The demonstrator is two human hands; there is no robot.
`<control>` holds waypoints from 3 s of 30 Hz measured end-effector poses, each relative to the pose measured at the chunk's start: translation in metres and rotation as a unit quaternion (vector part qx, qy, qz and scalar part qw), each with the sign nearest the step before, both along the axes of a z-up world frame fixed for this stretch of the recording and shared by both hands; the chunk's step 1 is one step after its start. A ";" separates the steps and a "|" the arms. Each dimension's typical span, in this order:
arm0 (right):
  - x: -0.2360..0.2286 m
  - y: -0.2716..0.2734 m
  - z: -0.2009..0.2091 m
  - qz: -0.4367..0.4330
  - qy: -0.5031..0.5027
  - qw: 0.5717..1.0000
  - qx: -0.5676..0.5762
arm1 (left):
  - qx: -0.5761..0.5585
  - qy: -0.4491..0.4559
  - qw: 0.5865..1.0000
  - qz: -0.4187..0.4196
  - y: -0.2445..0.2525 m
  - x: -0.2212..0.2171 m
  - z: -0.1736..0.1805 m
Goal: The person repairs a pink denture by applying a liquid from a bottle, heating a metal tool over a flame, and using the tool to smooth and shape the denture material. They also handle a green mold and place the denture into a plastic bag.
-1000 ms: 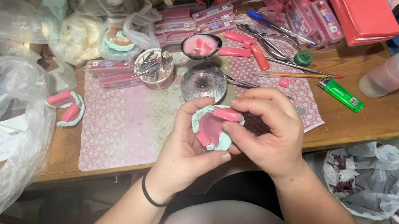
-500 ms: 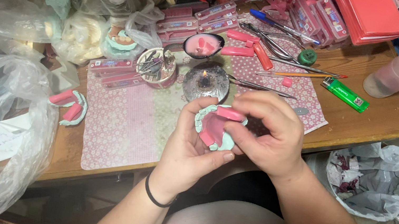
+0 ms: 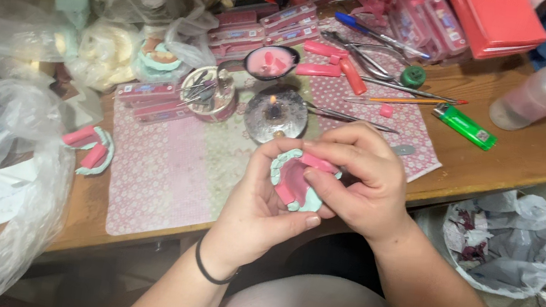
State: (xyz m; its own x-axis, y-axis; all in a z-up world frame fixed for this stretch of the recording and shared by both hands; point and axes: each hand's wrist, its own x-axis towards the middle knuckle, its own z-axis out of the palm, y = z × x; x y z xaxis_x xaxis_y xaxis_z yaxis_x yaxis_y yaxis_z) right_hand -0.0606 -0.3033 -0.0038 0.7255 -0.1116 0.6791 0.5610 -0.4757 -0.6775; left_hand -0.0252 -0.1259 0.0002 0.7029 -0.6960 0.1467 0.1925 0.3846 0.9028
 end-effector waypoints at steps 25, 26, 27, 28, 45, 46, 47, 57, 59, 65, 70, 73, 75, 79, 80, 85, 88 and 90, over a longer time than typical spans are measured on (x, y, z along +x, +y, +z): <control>-0.032 -0.045 -0.029 -0.272 0.040 0.960 0.058 | -0.054 -0.034 0.991 0.117 0.054 0.021 -0.019; -0.029 -0.026 -0.029 -0.220 0.074 0.970 0.069 | -0.036 -0.042 0.989 0.138 0.055 0.020 -0.017; -0.027 -0.008 -0.030 -0.168 0.107 0.977 0.079 | -0.017 -0.050 0.986 0.159 0.056 0.018 -0.016; -0.023 0.004 -0.026 -0.166 0.107 0.977 0.080 | -0.017 -0.051 0.986 0.161 0.058 0.017 -0.016; -0.010 0.058 0.001 -0.123 0.108 0.982 -0.089 | 0.008 -0.064 0.976 0.207 0.077 0.018 -0.017; -0.010 0.058 0.001 -0.123 0.108 0.982 -0.089 | 0.007 -0.064 0.976 0.207 0.077 0.017 -0.018; -0.010 0.059 0.001 -0.128 0.112 0.982 -0.085 | -0.004 -0.063 0.978 0.201 0.078 0.017 -0.019; -0.014 0.058 0.005 -0.090 0.162 0.982 -0.023 | -0.069 -0.086 0.980 0.168 0.092 0.024 -0.023; -0.012 0.059 0.012 -0.081 0.166 0.982 -0.027 | -0.075 -0.102 0.980 0.156 0.092 0.028 -0.030; -0.011 0.058 0.011 -0.060 0.195 0.979 -0.031 | -0.065 -0.147 0.973 0.164 0.094 0.029 -0.032; -0.014 0.057 0.005 -0.071 0.209 0.975 -0.019 | -0.079 -0.130 0.976 0.154 0.095 0.029 -0.027; -0.013 0.057 -0.002 -0.091 0.180 0.978 -0.042 | -0.070 -0.080 0.983 0.150 0.094 0.027 -0.024; -0.009 0.055 -0.009 -0.106 0.097 0.981 -0.130 | -0.086 -0.049 0.985 0.144 0.093 0.026 -0.023; -0.006 0.065 -0.004 -0.105 0.024 0.983 -0.148 | -0.056 -0.031 0.984 0.165 0.090 0.018 -0.008; -0.005 0.066 -0.003 -0.100 0.013 0.983 -0.155 | -0.024 -0.027 0.982 0.185 0.090 0.017 -0.007; -0.004 0.065 -0.012 -0.105 0.008 0.980 -0.169 | 0.015 -0.029 0.977 0.212 0.091 0.016 -0.010; -0.005 0.059 -0.022 -0.128 0.054 0.976 -0.168 | 0.012 -0.013 0.976 0.216 0.093 0.018 -0.012; -0.006 0.057 -0.024 -0.141 0.054 0.975 -0.165 | 0.030 -0.015 0.974 0.224 0.093 0.019 -0.009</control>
State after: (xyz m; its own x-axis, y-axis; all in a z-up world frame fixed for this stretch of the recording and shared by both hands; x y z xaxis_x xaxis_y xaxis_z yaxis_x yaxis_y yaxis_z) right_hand -0.0670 -0.2467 -0.0281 0.7669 -0.1045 0.6332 0.3106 -0.8030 -0.5086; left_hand -0.0065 -0.0329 -0.0085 0.9343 -0.3280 0.1399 -0.0090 0.3705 0.9288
